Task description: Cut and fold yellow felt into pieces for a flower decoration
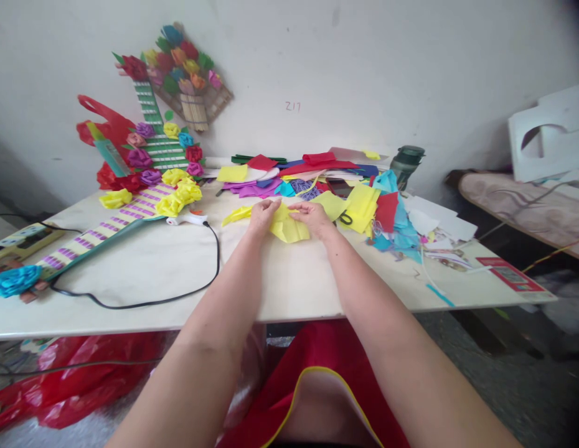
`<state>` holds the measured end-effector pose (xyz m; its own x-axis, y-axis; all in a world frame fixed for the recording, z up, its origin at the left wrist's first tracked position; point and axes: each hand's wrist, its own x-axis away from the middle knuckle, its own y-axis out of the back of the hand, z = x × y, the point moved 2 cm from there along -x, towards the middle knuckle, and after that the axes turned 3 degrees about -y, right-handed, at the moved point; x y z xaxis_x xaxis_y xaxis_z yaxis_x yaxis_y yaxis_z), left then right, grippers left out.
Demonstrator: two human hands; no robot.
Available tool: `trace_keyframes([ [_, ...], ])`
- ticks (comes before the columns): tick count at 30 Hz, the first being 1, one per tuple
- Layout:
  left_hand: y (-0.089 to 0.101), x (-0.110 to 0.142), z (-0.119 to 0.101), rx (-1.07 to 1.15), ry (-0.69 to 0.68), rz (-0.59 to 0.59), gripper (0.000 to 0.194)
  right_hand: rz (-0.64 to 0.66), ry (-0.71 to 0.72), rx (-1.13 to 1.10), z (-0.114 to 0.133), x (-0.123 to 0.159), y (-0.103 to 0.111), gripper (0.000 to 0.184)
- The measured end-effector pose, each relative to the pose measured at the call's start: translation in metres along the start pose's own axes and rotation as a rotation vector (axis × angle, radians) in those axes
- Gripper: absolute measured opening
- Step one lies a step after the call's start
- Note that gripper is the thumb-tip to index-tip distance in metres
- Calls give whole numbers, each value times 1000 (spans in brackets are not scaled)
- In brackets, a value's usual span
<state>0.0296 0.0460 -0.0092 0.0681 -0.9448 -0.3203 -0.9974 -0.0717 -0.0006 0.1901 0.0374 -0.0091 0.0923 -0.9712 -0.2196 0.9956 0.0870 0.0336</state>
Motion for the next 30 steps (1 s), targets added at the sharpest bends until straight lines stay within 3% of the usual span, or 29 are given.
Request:
trace_keyframes([
  [9,-3,7,-2,13,75,139,23,3,-43,-41,-1,0,0,33],
  [21,-6,11,-7,143,68,292,41,10,-180,-189,-3,6,1,37],
  [30,-6,10,-4,148,82,308,43,-88,-127,-56,-1,5,3,36],
])
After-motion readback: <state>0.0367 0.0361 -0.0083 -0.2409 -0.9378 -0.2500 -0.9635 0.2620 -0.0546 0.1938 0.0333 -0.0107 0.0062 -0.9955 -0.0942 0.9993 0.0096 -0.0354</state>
